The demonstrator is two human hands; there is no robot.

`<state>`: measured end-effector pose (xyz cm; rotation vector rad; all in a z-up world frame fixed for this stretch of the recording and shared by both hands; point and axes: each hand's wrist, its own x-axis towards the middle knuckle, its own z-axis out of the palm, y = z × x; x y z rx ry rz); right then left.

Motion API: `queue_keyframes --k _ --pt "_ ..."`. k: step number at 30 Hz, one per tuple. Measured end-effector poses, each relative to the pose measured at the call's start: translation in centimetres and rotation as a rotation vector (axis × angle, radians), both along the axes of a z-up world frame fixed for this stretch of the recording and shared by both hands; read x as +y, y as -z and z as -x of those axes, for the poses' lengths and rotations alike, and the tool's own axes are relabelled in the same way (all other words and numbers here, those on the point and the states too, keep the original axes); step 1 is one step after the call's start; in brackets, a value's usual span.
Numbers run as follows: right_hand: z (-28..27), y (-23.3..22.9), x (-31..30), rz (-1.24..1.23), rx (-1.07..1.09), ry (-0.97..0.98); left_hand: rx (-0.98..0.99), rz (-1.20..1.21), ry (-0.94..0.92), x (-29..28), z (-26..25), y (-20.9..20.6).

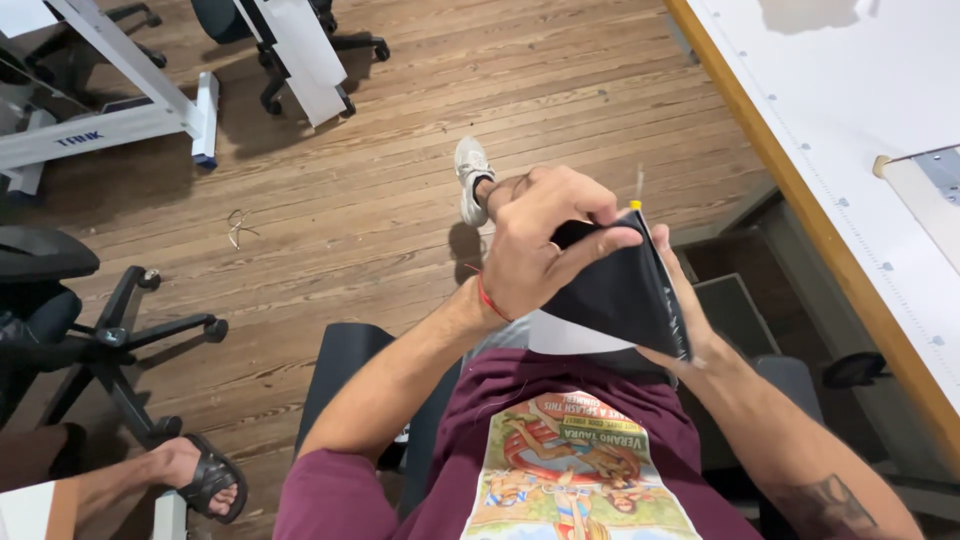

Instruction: Trimming the edge of a leather piece using a small hand tool

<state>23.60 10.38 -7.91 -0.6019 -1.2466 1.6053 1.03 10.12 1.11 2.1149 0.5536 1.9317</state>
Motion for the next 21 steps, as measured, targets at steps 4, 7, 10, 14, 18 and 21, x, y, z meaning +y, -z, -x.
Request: queue_keyframes --k 4,7,10,14,18,21 --pt "1.1 -3.1 0.5 -0.107 0.079 -0.153 -0.086 0.239 0.212 -0.6 1.8 0.9" --pt "1.9 -6.8 1.0 -0.19 0.135 -0.284 0.026 0.318 0.216 -4.2 4.3 -3.7" --pt "-0.1 -12.5 0.7 -0.488 -0.402 -0.1 0.297 0.226 -0.058 -6.8 8.3 -6.3" --pt "3.2 -14.3 -0.4 -0.711 -0.459 -0.393 0.291 0.301 0.065 -8.5 10.2 -7.6" --pt "7.2 -11.8 -1.1 -0.323 0.01 -0.641 0.43 0.214 0.003 -8.5 11.0 -8.5" --pt "9.6 -10.7 -0.4 -0.278 0.123 -0.645 0.493 0.21 -0.056 -9.1 12.6 -9.1"
